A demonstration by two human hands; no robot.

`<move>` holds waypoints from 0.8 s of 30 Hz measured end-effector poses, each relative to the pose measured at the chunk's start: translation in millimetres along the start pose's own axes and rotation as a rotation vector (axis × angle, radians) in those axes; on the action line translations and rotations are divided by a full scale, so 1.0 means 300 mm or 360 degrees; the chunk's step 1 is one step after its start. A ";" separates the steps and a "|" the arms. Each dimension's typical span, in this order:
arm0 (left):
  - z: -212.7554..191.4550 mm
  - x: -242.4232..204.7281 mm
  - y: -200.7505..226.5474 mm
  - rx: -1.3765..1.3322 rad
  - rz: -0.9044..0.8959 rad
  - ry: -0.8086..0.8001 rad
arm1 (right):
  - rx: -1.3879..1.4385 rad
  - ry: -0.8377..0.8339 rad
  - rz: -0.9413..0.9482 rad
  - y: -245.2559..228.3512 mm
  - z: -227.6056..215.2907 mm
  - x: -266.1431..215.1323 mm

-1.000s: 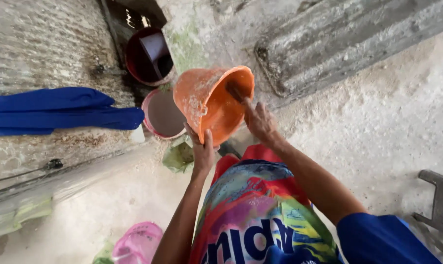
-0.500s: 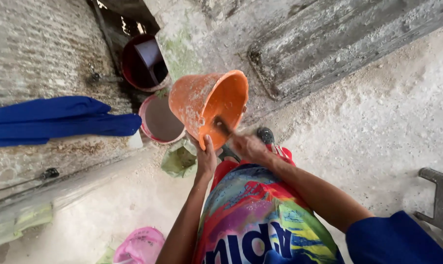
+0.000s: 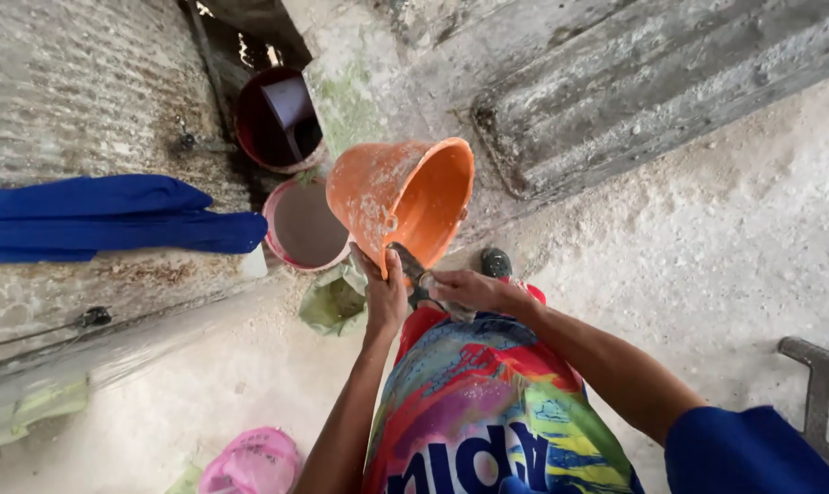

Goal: Cleaning the interior of a bucket and scraping a workbench using a putty knife and brushes.

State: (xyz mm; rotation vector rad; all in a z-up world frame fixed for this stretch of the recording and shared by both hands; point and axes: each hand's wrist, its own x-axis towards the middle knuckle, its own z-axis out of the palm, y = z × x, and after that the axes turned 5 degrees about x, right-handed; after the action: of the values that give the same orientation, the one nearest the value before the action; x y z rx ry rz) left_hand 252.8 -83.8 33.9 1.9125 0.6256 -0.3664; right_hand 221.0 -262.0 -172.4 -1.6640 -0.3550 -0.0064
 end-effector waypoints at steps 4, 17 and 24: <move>-0.042 0.013 0.027 0.0005 0.0009 0.0022 | -0.0801 -0.0559 0.0727 -0.218 -0.214 0.265; -0.152 0.284 -0.090 -0.0101 -0.0118 0.0490 | -0.1389 0.0057 -0.0026 -0.318 -0.224 0.168; -0.327 0.425 -0.216 -0.0160 -0.0272 0.0347 | -0.1204 -0.0100 -0.0680 -0.341 -0.255 0.267</move>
State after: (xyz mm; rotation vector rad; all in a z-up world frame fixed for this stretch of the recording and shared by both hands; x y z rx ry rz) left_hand 316.8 59.2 -40.6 1.8212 0.9388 -0.2304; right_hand 288.8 -309.6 -46.4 -2.2987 -0.8222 -0.4571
